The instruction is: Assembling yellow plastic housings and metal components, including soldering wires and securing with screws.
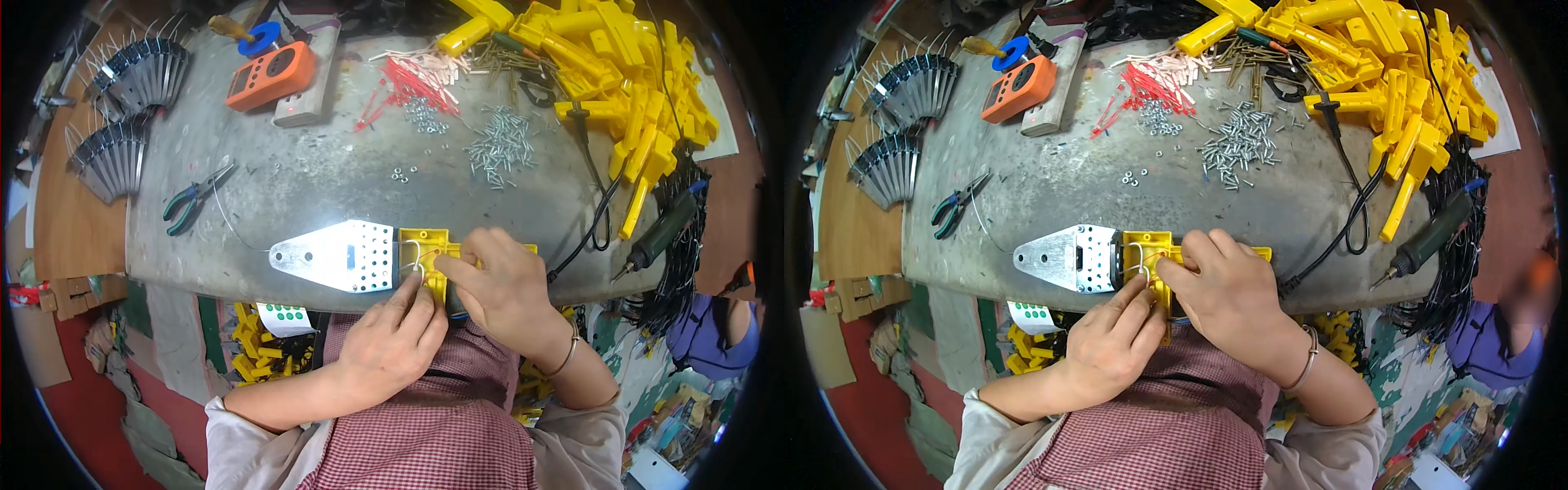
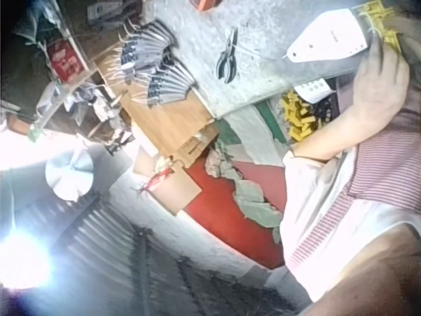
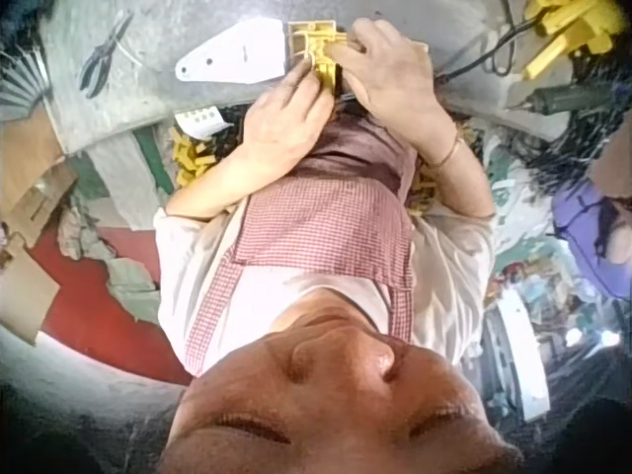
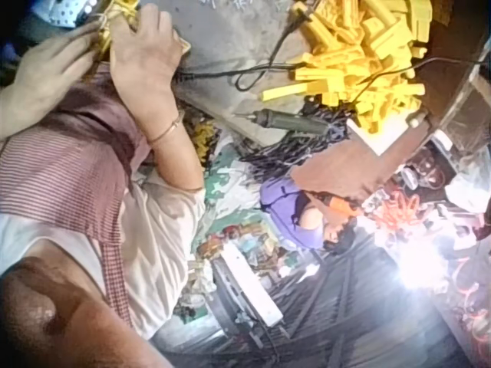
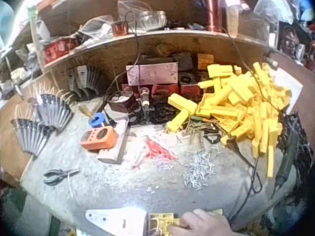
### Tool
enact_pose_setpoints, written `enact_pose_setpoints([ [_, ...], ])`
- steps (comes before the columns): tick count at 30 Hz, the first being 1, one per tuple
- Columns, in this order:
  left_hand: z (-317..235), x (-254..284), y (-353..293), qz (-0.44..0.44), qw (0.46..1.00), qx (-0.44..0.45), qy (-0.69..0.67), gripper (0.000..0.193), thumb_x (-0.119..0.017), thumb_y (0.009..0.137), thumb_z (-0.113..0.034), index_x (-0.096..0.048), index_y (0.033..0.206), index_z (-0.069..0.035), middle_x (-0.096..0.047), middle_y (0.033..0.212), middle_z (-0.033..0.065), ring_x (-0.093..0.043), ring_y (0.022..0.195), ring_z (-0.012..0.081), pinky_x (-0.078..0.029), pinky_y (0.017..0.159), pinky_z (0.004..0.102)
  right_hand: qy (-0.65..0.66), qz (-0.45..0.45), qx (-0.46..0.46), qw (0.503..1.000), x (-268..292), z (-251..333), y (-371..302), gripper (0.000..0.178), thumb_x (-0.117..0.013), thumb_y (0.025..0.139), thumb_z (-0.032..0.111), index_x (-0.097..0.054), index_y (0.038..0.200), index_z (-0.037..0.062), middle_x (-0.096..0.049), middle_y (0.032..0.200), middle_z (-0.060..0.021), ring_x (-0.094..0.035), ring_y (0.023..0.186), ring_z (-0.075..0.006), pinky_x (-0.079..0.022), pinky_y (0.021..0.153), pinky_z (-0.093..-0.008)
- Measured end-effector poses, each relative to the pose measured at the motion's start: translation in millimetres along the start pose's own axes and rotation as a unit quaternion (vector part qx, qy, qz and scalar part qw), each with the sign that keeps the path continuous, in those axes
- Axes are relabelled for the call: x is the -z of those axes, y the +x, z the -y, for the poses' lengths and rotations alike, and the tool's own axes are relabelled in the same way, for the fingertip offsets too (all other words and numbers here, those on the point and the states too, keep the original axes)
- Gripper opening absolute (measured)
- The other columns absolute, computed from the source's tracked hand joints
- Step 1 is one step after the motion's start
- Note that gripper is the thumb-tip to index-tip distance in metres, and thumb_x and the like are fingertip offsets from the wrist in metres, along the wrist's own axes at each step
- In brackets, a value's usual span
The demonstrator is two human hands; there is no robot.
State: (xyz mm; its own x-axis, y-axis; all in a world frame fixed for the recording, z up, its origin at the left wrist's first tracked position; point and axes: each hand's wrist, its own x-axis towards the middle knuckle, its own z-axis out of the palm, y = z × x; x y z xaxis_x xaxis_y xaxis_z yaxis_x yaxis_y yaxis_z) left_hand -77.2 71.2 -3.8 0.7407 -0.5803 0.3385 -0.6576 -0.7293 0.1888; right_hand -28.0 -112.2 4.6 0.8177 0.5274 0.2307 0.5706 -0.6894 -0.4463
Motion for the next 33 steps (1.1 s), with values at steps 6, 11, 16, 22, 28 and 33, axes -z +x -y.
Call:
enact_pose_setpoints([
  [6, 6, 2, -2, 0.018, 1.0, -0.012, 0.015, 0.026, -0.061, 0.073, -0.011, -0.064, 0.096, -0.001, -0.062, 0.102, 0.0125, -0.065, 0.102, 0.0264, -0.053, 0.068, 0.0272, 0.066, -0.099, -0.048, 0.992, 31, -5, -24, 0.038, -0.061, 0.066, -0.005, -0.068, 0.101, 0.0086, -0.058, 0.09, -0.0071, -0.059, 0.082, -0.024, -0.05, 0.069, -0.0326],
  [11, 3, 10, 4, 0.055, 0.998, -0.015, 0.019, 0.026, -0.06, 0.074, -0.012, -0.063, 0.097, -0.001, -0.06, 0.105, 0.0131, -0.06, 0.108, 0.0275, -0.049, 0.076, 0.0312, -0.001, -0.066, -0.176, 0.982, 53, -17, -69, 0.037, -0.057, 0.065, -0.009, -0.068, 0.098, 0.0034, -0.057, 0.101, -0.0118, -0.059, 0.09, -0.0293, -0.05, 0.076, -0.0372],
  [16, -1, 16, 7, 0.085, 0.995, 0.001, 0.05, 0.028, -0.059, 0.074, -0.014, -0.063, 0.098, 0.0, -0.059, 0.106, 0.0139, -0.055, 0.114, 0.031, -0.042, 0.082, 0.0352, -0.048, -0.051, -0.17, 0.983, 49, -20, -73, 0.042, -0.058, 0.065, -0.007, -0.065, 0.105, 0.0043, -0.055, 0.115, -0.0131, -0.054, 0.109, -0.0321, -0.043, 0.096, -0.0446],
  [22, 1, 11, 9, 0.093, 0.992, -0.033, 0.085, 0.028, -0.057, 0.075, -0.016, -0.063, 0.095, 0.003, -0.06, 0.099, 0.0181, -0.059, 0.108, 0.0344, -0.048, 0.072, 0.03, -0.111, 0.035, -0.129, 0.985, 53, -41, -81, 0.039, -0.066, 0.063, -0.002, -0.064, 0.101, 0.0056, -0.057, 0.115, -0.0095, -0.053, 0.115, -0.0303, -0.031, 0.108, -0.0522],
  [28, 6, 13, 11, 0.067, 0.995, -0.03, 0.061, 0.03, -0.06, 0.074, -0.011, -0.062, 0.1, 0.004, -0.062, 0.102, 0.0176, -0.066, 0.096, 0.0278, -0.054, 0.06, 0.0255, 0.109, -0.067, -0.149, 0.981, 68, -49, -62, 0.023, -0.069, 0.074, 0.004, -0.064, 0.097, 0.0033, -0.066, 0.087, -0.0113, -0.063, 0.081, -0.0331, -0.05, 0.078, -0.0393],
  [33, 6, 16, 18, 0.074, 0.997, 0.026, -0.002, 0.048, -0.062, 0.075, -0.01, -0.054, 0.121, 0.001, -0.058, 0.119, 0.0199, -0.066, 0.093, 0.0271, -0.056, 0.063, 0.0269, 0.057, -0.024, -0.052, 0.997, 52, -70, -40, 0.019, -0.065, 0.081, 0.009, -0.063, 0.098, 0.0037, -0.065, 0.088, -0.0126, -0.062, 0.082, -0.0327, -0.049, 0.074, -0.0387],
])
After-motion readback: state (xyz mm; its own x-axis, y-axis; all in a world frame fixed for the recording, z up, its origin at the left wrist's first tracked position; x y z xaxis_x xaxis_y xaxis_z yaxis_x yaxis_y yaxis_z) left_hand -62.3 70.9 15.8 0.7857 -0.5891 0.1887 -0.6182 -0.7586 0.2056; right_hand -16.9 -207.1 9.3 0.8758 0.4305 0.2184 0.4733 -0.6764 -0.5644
